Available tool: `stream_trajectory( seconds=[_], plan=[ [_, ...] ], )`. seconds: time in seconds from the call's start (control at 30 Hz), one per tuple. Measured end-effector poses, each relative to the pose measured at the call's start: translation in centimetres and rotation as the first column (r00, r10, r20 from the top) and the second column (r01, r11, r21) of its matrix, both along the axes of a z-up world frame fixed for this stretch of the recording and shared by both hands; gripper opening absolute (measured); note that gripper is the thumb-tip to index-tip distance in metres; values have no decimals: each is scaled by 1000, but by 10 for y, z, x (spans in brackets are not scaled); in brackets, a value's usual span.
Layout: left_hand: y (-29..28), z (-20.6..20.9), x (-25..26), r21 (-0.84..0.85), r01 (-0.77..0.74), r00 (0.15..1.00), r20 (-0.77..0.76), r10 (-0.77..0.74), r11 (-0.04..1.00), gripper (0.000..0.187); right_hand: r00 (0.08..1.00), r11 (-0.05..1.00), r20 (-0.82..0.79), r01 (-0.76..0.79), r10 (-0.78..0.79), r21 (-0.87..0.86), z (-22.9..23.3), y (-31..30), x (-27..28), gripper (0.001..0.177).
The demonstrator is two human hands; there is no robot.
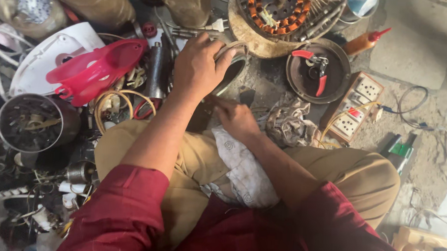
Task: The person cleans and reassembles a ceiling fan motor. They use a cloth to wipe the internal components of the motor housing and a small mallet to tap the housing parts together.
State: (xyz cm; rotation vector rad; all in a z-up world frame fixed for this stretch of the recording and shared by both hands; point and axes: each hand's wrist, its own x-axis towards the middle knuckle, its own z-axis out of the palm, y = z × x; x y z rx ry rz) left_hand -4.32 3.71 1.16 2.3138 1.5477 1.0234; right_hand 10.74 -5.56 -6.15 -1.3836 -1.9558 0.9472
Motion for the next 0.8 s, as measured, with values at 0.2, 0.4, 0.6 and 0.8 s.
stream_trajectory(
  seconds=[0.2,0.4,0.6,0.8],
  plan=[
    [-1,-13,7,44,20,999,31,-22,999,27,990,995,116,87,-81,-52,-21,-2,4,26],
    [2,-18,9,-29,4,999,45,-2,1000,29,941,985,293,166,-171,43,-20,-2,18,40],
    [7,-22,11,22,-21,999,50,20,1000,29,890,963,404,260,-212,-67,2,8,25,37],
    [8,-18,14,-82,-43,999,8,44,996,31,782,935,608,306,-138,-180,-26,19,38,45]
  ],
)
